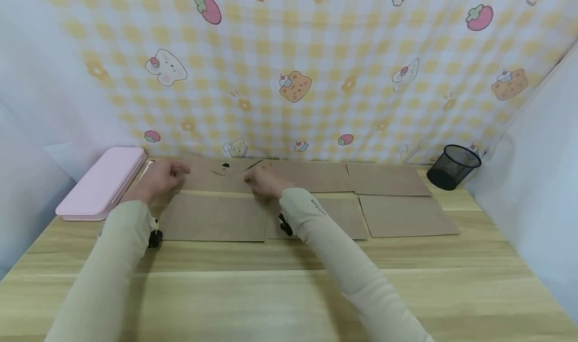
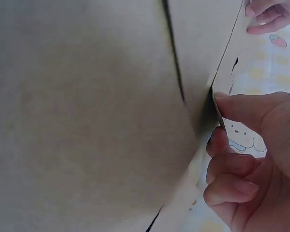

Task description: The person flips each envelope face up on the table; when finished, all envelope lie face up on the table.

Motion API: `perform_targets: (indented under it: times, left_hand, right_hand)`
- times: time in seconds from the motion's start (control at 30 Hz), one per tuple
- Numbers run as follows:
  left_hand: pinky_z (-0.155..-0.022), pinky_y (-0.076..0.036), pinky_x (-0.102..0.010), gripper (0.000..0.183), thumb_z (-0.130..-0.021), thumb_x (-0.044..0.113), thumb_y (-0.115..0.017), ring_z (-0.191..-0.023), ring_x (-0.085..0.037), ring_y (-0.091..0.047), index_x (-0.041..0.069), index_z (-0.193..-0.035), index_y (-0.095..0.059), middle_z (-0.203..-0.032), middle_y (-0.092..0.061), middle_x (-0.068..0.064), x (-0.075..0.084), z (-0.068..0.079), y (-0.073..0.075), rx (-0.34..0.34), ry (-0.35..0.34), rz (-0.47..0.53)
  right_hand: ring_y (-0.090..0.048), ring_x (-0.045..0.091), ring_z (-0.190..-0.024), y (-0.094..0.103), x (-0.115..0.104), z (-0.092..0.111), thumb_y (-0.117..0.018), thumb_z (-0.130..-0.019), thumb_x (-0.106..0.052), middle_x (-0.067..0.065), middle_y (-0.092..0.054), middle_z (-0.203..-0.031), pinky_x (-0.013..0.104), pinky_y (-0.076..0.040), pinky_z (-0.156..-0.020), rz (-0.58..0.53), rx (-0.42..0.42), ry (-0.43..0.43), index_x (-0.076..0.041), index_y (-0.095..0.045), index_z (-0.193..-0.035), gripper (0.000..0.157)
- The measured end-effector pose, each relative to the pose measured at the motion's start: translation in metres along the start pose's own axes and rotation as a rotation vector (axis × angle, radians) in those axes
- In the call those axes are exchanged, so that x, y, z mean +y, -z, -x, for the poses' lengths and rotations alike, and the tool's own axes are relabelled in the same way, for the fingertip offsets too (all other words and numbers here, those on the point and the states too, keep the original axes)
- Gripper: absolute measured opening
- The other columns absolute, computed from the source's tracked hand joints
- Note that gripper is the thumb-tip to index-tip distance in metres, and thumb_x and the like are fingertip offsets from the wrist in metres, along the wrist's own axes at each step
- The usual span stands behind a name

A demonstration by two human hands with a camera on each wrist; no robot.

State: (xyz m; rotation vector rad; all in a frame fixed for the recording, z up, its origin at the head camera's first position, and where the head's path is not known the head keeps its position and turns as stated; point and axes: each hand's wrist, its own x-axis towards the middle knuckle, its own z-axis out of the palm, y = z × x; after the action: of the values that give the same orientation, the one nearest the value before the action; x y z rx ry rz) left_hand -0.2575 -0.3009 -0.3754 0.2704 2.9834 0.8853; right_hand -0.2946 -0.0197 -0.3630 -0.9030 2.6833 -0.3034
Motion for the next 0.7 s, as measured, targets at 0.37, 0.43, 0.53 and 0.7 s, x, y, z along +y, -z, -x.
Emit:
perform_targets:
  times: [0.37,0.43,0.53,0.7]
  left_hand:
    - [-0.058,-0.037,-0.036,0.026,-0.082,0.017,-0.065,-0.062,-0.025,-0.047,0.003,-0.078,-0.044,-0.066,-0.049,-0.008,0.008,0.011,-0.003,0.04,0.102,-0.151]
    - [-0.056,-0.036,-0.035,0.028,-0.081,0.019,-0.065,-0.061,-0.025,-0.046,0.002,-0.078,-0.043,-0.065,-0.049,-0.007,0.007,0.013,-0.006,0.051,0.123,-0.157]
    - [-0.055,-0.038,-0.036,0.03,-0.079,0.02,-0.067,-0.061,-0.026,-0.048,0.001,-0.078,-0.043,-0.065,-0.051,-0.009,0.006,0.013,-0.009,0.102,0.129,-0.158]
    - [-0.056,-0.036,-0.036,0.031,-0.083,0.015,-0.065,-0.064,-0.027,-0.043,-0.003,-0.084,-0.04,-0.072,-0.045,-0.014,0.017,0.023,-0.003,0.197,0.097,-0.023]
  right_hand:
    - [-0.054,0.016,-0.111,-0.001,0.002,0.004,-0.055,-0.093,-0.013,0.001,-0.058,-0.125,0.029,-0.043,-0.092,-0.028,-0.022,-0.012,-0.014,-0.06,-0.124,0.031]
    - [-0.059,0.016,-0.098,-0.003,0.002,0.007,-0.057,-0.091,-0.012,0.002,-0.063,-0.111,0.027,-0.047,-0.081,-0.03,-0.008,-0.046,-0.013,-0.062,-0.114,0.024]
    - [-0.056,0.014,-0.074,-0.002,0.0,0.011,-0.06,-0.088,-0.011,0.001,-0.06,-0.085,0.024,-0.046,-0.063,-0.035,0.052,-0.087,-0.011,-0.058,-0.097,0.009]
    - [-0.047,0.01,-0.057,-0.001,-0.006,0.019,-0.057,-0.089,-0.012,-0.002,-0.053,-0.068,0.021,-0.038,-0.05,-0.097,0.194,-0.035,-0.01,-0.055,-0.082,0.007]
